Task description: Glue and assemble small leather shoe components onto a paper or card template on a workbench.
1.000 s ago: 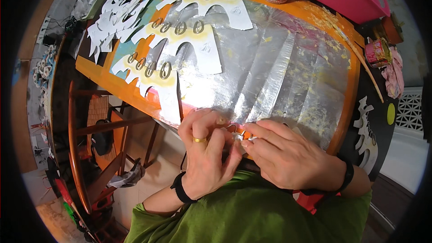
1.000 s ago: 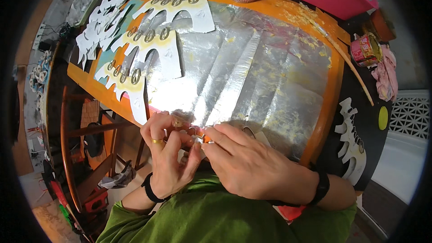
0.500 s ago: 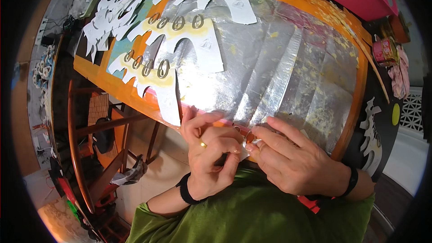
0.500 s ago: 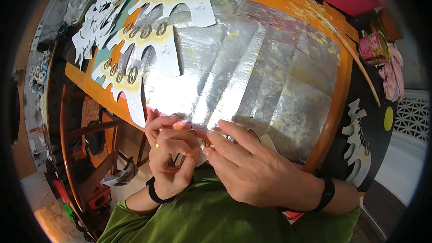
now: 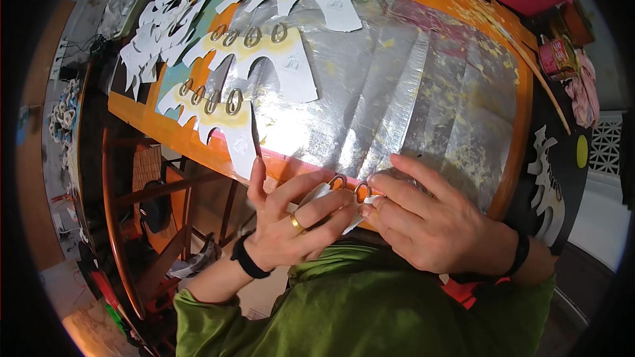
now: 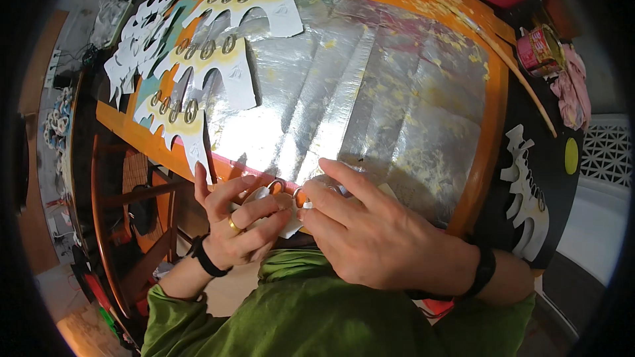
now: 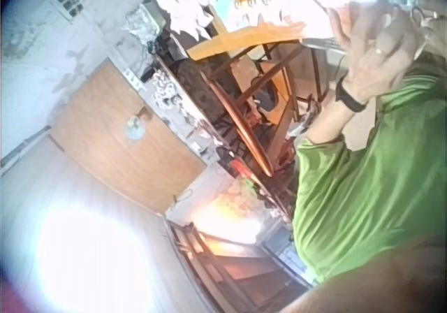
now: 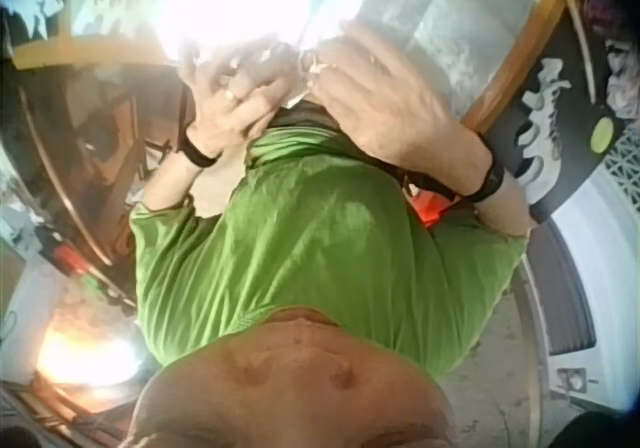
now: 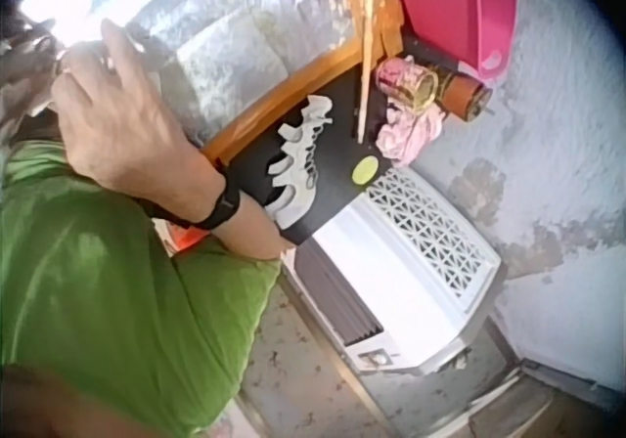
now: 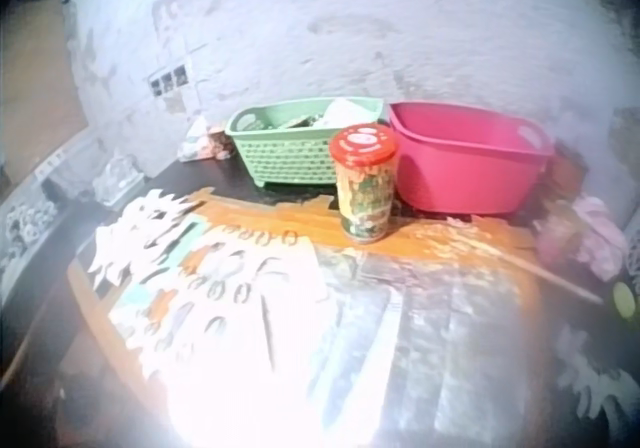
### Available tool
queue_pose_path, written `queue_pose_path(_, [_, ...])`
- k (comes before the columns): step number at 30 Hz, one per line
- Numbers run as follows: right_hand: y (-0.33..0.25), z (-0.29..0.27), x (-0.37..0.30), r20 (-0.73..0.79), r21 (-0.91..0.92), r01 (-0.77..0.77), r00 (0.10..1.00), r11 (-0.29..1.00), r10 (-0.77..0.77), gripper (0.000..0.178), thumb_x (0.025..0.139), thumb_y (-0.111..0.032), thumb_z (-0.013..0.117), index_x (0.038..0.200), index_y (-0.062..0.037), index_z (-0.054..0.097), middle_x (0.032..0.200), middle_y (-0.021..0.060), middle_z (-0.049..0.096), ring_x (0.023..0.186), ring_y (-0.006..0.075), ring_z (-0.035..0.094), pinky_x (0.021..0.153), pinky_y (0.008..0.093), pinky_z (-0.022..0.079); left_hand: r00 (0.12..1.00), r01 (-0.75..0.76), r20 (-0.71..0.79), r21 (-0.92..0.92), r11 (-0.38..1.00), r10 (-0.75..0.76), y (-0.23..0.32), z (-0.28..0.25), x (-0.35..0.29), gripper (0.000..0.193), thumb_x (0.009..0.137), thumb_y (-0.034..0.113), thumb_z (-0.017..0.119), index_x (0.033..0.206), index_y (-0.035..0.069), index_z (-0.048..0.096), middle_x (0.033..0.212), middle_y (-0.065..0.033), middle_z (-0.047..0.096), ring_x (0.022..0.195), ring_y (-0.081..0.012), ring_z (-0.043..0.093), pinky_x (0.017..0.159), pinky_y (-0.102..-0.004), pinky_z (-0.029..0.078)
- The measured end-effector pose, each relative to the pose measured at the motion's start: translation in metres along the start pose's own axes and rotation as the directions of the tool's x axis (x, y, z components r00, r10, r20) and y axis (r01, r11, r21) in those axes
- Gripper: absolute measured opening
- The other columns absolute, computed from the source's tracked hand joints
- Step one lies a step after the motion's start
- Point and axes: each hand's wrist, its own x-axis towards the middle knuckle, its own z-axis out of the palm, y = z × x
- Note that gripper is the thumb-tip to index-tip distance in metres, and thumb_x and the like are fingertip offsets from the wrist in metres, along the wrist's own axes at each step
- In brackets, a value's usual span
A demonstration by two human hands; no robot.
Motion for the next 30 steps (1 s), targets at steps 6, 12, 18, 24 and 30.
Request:
queue_pose_path(6, [0.002, 0.004, -0.001, -0.023, 0.014, 0.004, 1.0, 1.0, -0.003, 0.012, 0.075, -0.009, 0.064, 0.075, 0.0029, 0.066, 0.088, 0.0103, 0.058, 0.105, 0.03, 0.062, 0.105, 0.0521, 0.048, 0.984, -0.178, 0.034, 0.025, 0.984, 0.177, -0.02, -0.005, 0.001, 0.014, 0.081, 0.033, 0.078, 0.09, 0.029, 0.068, 0.106, 0.014, 0.069, 0.119, -0.015, 0.062, 0.12, -0.0629, 0.018])
queue_pose_path(12, [0.006, -0.003, 0.003, 0.015, 0.017, 0.03, 0.999, 0.999, -0.031, 0.011, 0.073, -0.01, 0.063, 0.069, 0.0004, 0.065, 0.083, 0.0089, 0.058, 0.104, 0.0296, 0.063, 0.103, 0.0519, 0.049, 0.982, -0.176, 0.072, -0.011, 0.984, 0.177, -0.018, -0.012, 0.014, 0.015, 0.079, 0.03, 0.079, 0.091, 0.027, 0.071, 0.106, 0.0126, 0.068, 0.119, -0.015, 0.063, 0.12, -0.0631, 0.023])
queue_pose_path(18, [0.008, -0.005, 0.014, 0.069, 0.138, -0.013, 0.998, 0.99, 0.003, 0.011, 0.074, -0.011, 0.064, 0.071, -0.0012, 0.063, 0.081, 0.0098, 0.056, 0.097, 0.0286, 0.061, 0.104, 0.0489, 0.047, 0.978, -0.115, 0.159, -0.12, 0.986, 0.134, -0.016, -0.021, 0.023, 0.021, 0.078, 0.025, 0.079, 0.098, 0.02, 0.074, 0.107, 0.0084, 0.067, 0.126, -0.0226, 0.058, 0.121, -0.0684, 0.022])
queue_pose_path(24, [0.011, 0.012, 0.015, -0.077, 0.223, -0.135, 0.985, 0.966, 0.155, 0.021, 0.082, -0.012, 0.07, 0.098, -0.0015, 0.062, 0.097, 0.0108, 0.057, 0.101, 0.0288, 0.057, 0.095, 0.0452, 0.046, 0.989, -0.11, 0.087, -0.083, 0.99, 0.117, -0.012, -0.017, 0.01, 0.023, 0.08, 0.028, 0.078, 0.101, 0.02, 0.075, 0.121, 0.0022, 0.064, 0.127, -0.0245, 0.056, 0.118, -0.0651, 0.026])
queue_pose_path(30, [0.009, 0.008, 0.014, -0.017, 0.144, -0.217, 0.975, 0.965, 0.222, 0.034, 0.075, -0.013, 0.081, 0.105, -0.0059, 0.067, 0.106, 0.0071, 0.057, 0.11, 0.0285, 0.052, 0.094, 0.0409, 0.045, 0.994, -0.108, 0.031, -0.032, 0.994, 0.109, -0.012, -0.016, -0.009, 0.04, 0.081, 0.046, 0.078, 0.117, 0.028, 0.074, 0.13, -0.001, 0.056, 0.128, -0.0278, 0.049, 0.116, -0.0574, 0.032])
